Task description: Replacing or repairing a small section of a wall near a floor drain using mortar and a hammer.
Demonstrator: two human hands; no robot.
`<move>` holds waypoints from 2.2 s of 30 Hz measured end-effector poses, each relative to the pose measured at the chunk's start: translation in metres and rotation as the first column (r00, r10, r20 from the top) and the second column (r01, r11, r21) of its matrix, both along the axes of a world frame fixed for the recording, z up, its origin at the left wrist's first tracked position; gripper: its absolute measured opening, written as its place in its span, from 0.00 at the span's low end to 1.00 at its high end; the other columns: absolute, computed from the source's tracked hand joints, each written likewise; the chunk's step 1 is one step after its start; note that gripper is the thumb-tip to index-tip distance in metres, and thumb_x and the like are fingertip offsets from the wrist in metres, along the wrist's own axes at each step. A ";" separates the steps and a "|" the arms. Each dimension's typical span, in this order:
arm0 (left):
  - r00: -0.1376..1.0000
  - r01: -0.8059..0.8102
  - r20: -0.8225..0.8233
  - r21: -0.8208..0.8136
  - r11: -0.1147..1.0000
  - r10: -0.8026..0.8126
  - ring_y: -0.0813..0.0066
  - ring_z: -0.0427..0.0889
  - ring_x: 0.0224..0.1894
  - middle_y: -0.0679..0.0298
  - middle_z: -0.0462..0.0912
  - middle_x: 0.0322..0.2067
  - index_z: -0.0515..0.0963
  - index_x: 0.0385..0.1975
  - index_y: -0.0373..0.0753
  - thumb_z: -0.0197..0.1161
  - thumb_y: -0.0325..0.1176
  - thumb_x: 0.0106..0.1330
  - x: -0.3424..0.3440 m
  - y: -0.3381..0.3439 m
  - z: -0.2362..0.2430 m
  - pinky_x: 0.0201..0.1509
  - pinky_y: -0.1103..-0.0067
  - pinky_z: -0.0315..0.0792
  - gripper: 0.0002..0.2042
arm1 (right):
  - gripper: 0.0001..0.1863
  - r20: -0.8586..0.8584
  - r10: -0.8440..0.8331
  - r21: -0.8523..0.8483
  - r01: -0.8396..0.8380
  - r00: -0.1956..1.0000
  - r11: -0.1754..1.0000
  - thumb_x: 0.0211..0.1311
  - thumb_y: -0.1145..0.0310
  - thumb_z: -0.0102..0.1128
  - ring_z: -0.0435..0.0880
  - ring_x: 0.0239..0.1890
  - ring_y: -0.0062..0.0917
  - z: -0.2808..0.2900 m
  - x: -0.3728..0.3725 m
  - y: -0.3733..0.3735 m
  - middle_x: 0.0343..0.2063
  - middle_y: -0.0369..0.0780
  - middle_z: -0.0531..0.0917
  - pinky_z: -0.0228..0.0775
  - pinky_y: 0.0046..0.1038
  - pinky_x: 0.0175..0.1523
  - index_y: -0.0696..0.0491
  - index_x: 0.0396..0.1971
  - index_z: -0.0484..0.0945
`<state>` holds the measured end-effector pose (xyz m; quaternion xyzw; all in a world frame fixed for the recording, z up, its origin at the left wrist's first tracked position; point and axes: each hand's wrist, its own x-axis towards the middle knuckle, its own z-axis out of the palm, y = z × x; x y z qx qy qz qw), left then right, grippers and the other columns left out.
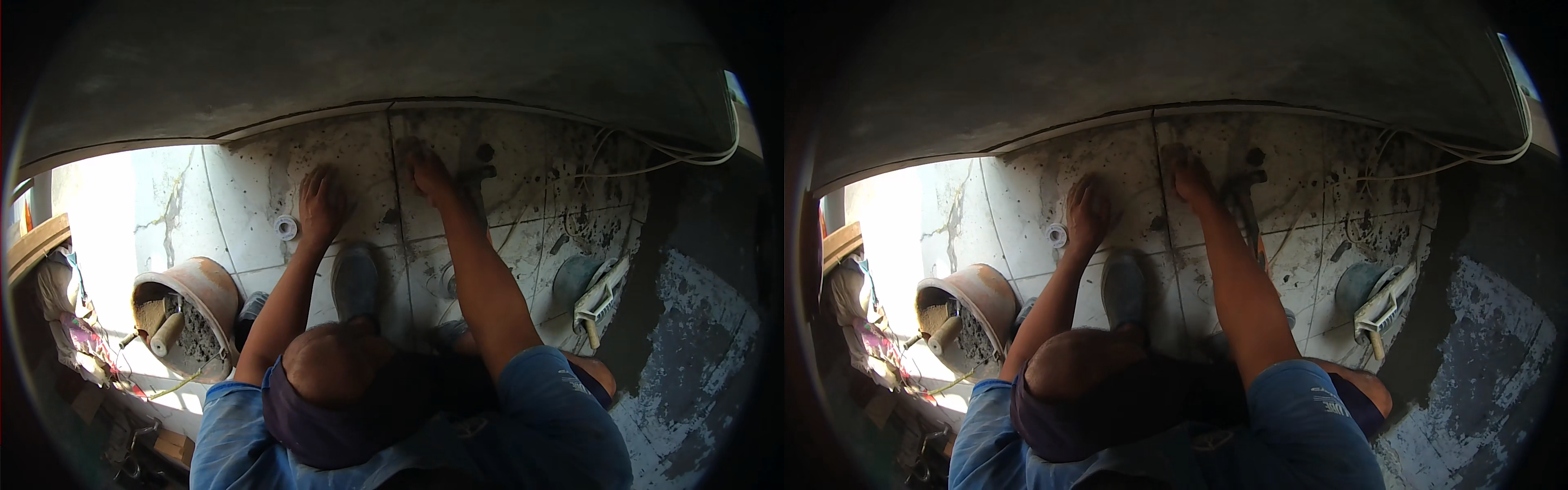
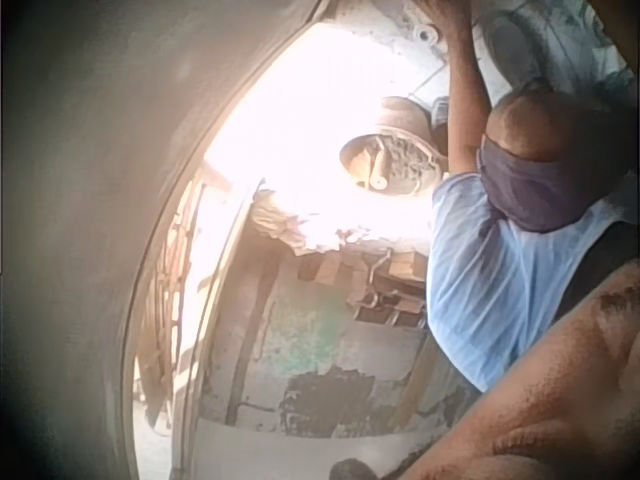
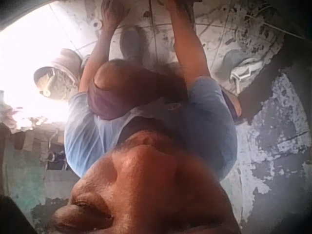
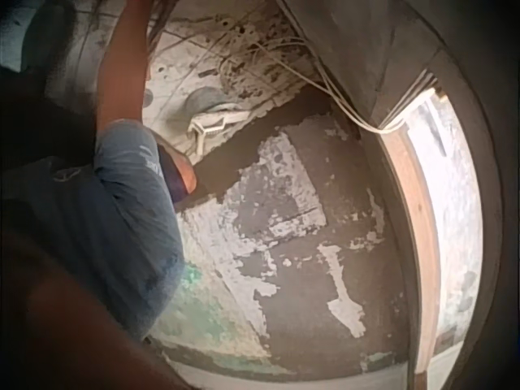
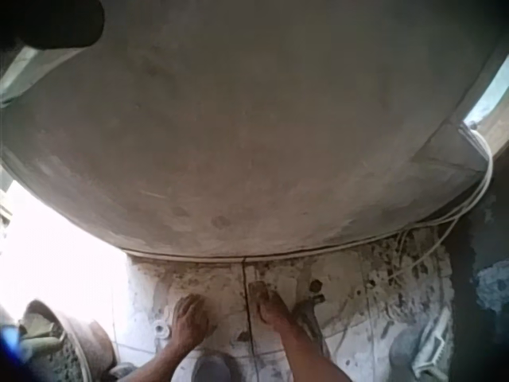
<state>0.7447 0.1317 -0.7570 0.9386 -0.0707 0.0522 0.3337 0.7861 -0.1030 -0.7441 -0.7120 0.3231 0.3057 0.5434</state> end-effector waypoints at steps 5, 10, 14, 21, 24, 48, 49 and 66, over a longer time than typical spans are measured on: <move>0.983 0.176 0.051 -0.014 0.984 -0.175 0.51 0.70 0.56 0.51 0.75 0.50 0.75 0.46 0.34 0.60 0.28 0.54 0.004 -0.015 0.000 0.63 0.61 0.61 0.18 | 0.19 -0.034 0.010 0.022 -0.010 0.999 1.000 0.68 0.53 0.44 0.69 0.17 0.20 -0.003 0.030 -0.004 0.19 0.35 0.73 0.62 0.25 0.23 0.54 0.43 0.71; 0.981 0.192 0.023 -0.058 0.980 -0.191 0.51 0.70 0.56 0.50 0.75 0.50 0.75 0.47 0.34 0.61 0.28 0.54 0.008 -0.025 0.004 0.64 0.62 0.61 0.18 | 0.18 0.058 -0.148 -0.044 0.150 0.987 0.988 0.69 0.54 0.43 0.68 0.16 0.20 0.002 -0.006 0.012 0.17 0.34 0.73 0.62 0.26 0.23 0.54 0.30 0.71; 0.979 0.203 0.035 -0.031 0.979 -0.202 0.51 0.71 0.55 0.51 0.76 0.49 0.75 0.45 0.34 0.60 0.28 0.54 0.007 -0.021 0.006 0.62 0.61 0.62 0.17 | 0.18 0.014 -0.255 0.019 0.255 0.967 0.967 0.70 0.57 0.41 0.68 0.16 0.20 -0.011 0.037 0.019 0.18 0.35 0.73 0.61 0.26 0.23 0.57 0.44 0.70; 0.984 0.175 0.043 -0.022 0.984 -0.174 0.50 0.71 0.54 0.50 0.76 0.48 0.75 0.45 0.33 0.60 0.28 0.54 0.006 -0.011 0.000 0.61 0.61 0.63 0.17 | 0.14 0.077 -0.100 0.138 0.088 0.992 0.986 0.70 0.58 0.42 0.68 0.17 0.19 -0.008 0.034 0.053 0.19 0.36 0.73 0.63 0.28 0.26 0.54 0.36 0.70; 0.982 0.183 0.056 -0.002 0.983 -0.183 0.50 0.71 0.54 0.50 0.76 0.48 0.75 0.45 0.33 0.60 0.28 0.55 0.004 0.000 0.000 0.61 0.61 0.63 0.17 | 0.13 0.108 -0.273 0.107 0.261 0.956 0.959 0.69 0.58 0.43 0.68 0.17 0.19 -0.004 0.042 0.000 0.19 0.35 0.73 0.62 0.26 0.26 0.53 0.36 0.71; 0.998 -0.059 0.043 0.260 0.964 0.050 0.49 0.55 0.66 0.48 0.60 0.62 0.63 0.60 0.36 0.61 0.36 0.59 0.018 0.011 0.001 0.68 0.59 0.52 0.29 | 0.27 0.264 0.362 -0.190 -0.320 0.894 0.928 0.64 0.54 0.50 0.77 0.18 0.24 0.001 -0.041 -0.014 0.23 0.41 0.79 0.71 0.30 0.28 0.60 0.54 0.67; 0.998 -0.066 0.000 0.250 0.966 0.068 0.49 0.54 0.67 0.47 0.60 0.62 0.63 0.61 0.36 0.61 0.38 0.60 0.020 0.014 -0.001 0.68 0.59 0.51 0.29 | 0.28 0.299 0.390 -0.273 -0.314 0.871 0.909 0.63 0.55 0.51 0.78 0.24 0.31 0.006 -0.053 -0.008 0.26 0.46 0.79 0.71 0.33 0.33 0.60 0.56 0.65; 0.982 0.182 0.014 0.171 0.968 -0.187 0.49 0.63 0.63 0.47 0.65 0.60 0.69 0.57 0.36 0.57 0.35 0.64 -0.017 -0.004 0.010 0.64 0.59 0.58 0.21 | 0.19 -0.034 0.857 -0.576 -0.711 0.515 0.404 0.61 0.57 0.54 0.78 0.45 0.43 0.132 -0.092 -0.141 0.39 0.47 0.80 0.71 0.41 0.47 0.54 0.47 0.74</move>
